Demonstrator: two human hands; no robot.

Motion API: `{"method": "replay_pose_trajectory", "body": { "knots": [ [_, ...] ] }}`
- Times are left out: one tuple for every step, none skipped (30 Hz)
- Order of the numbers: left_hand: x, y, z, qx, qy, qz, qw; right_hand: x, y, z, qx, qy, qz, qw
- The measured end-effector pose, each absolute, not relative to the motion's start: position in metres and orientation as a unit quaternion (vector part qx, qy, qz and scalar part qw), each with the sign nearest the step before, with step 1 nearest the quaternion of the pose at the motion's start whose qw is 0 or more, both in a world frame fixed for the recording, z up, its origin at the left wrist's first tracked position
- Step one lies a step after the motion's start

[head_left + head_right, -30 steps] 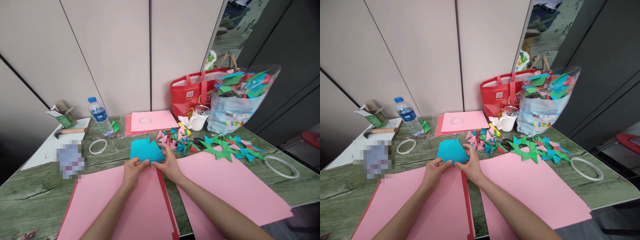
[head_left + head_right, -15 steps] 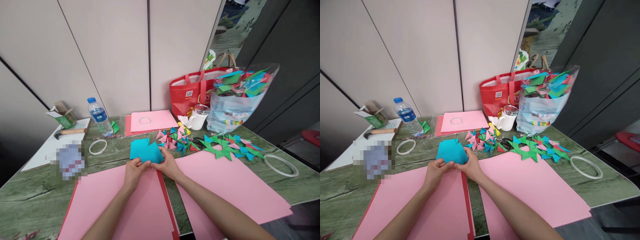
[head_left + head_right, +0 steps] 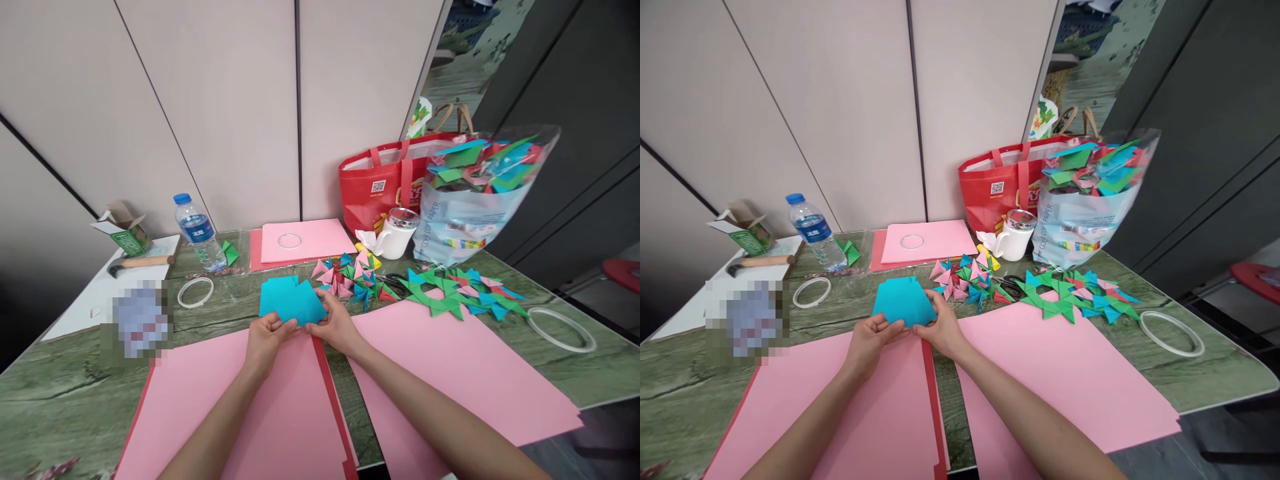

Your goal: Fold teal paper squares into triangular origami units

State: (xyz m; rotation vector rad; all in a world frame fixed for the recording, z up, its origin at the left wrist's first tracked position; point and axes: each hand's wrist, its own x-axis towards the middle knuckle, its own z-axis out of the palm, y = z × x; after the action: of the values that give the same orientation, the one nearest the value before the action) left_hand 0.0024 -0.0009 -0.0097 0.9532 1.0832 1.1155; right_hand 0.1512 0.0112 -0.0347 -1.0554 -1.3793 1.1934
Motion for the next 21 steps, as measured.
{"method": "replay_pose_trajectory", "body": {
  "knots": [
    [0.002,0.0,-0.01,0.414,0.469,0.483,0.613,0.152,0.011,-0.034,-0.431,-0.567,0.499,0.494],
    [0.001,0.0,-0.01,0.415,0.466,0.482,0.615,0.152,0.011,-0.033,-0.427,-0.564,0.508,0.493],
    [0.0,0.001,-0.01,0.417,0.462,0.481,0.618,0.152,0.011,-0.032,-0.421,-0.56,0.519,0.49],
    [-0.001,0.001,-0.01,0.419,0.456,0.48,0.621,0.153,0.011,-0.031,-0.415,-0.556,0.531,0.487],
    [-0.002,0.002,-0.011,0.422,0.449,0.477,0.627,0.153,0.011,-0.031,-0.409,-0.552,0.542,0.484],
    [-0.003,0.002,-0.011,0.425,0.442,0.473,0.632,0.154,0.011,-0.03,-0.403,-0.551,0.55,0.482],
    [-0.004,0.003,-0.011,0.427,0.439,0.47,0.635,0.154,0.011,-0.029,-0.397,-0.552,0.554,0.48],
    [-0.005,0.003,-0.01,0.428,0.439,0.47,0.635,0.155,0.011,-0.029,-0.392,-0.557,0.554,0.477],
    [-0.005,0.003,-0.01,0.429,0.445,0.471,0.63,0.155,0.011,-0.028,-0.389,-0.565,0.551,0.475],
    [-0.006,0.003,-0.009,0.428,0.455,0.475,0.619,0.156,0.011,-0.028,-0.386,-0.573,0.548,0.472],
    [-0.007,0.004,-0.008,0.429,0.468,0.48,0.606,0.156,0.012,-0.027,-0.385,-0.579,0.545,0.468],
    [-0.007,0.004,-0.007,0.432,0.481,0.484,0.59,0.157,0.012,-0.027,-0.387,-0.581,0.542,0.468],
    [-0.008,0.004,-0.006,0.439,0.491,0.485,0.576,0.157,0.013,-0.027,-0.391,-0.578,0.538,0.472],
    [-0.009,0.005,-0.005,0.448,0.497,0.483,0.565,0.157,0.013,-0.027,-0.396,-0.572,0.535,0.48],
    [-0.009,0.006,-0.004,0.457,0.5,0.481,0.557,0.157,0.014,-0.027,-0.401,-0.563,0.531,0.49],
    [-0.01,0.006,-0.004,0.462,0.502,0.481,0.551,0.157,0.014,-0.028,-0.404,-0.557,0.527,0.498],
    [-0.01,0.007,-0.004,0.465,0.503,0.485,0.544,0.157,0.014,-0.028,-0.407,-0.555,0.521,0.504],
    [-0.01,0.007,-0.004,0.465,0.502,0.493,0.538,0.157,0.014,-0.028,-0.409,-0.555,0.515,0.509],
    [-0.01,0.007,-0.003,0.463,0.5,0.503,0.532,0.156,0.013,-0.028,-0.41,-0.556,0.51,0.512],
    [-0.009,0.006,-0.003,0.461,0.495,0.515,0.527,0.156,0.012,-0.028,-0.411,-0.555,0.505,0.517],
    [-0.008,0.006,-0.003,0.461,0.486,0.525,0.524,0.155,0.012,-0.028,-0.412,-0.551,0.502,0.524]
  ]
}}
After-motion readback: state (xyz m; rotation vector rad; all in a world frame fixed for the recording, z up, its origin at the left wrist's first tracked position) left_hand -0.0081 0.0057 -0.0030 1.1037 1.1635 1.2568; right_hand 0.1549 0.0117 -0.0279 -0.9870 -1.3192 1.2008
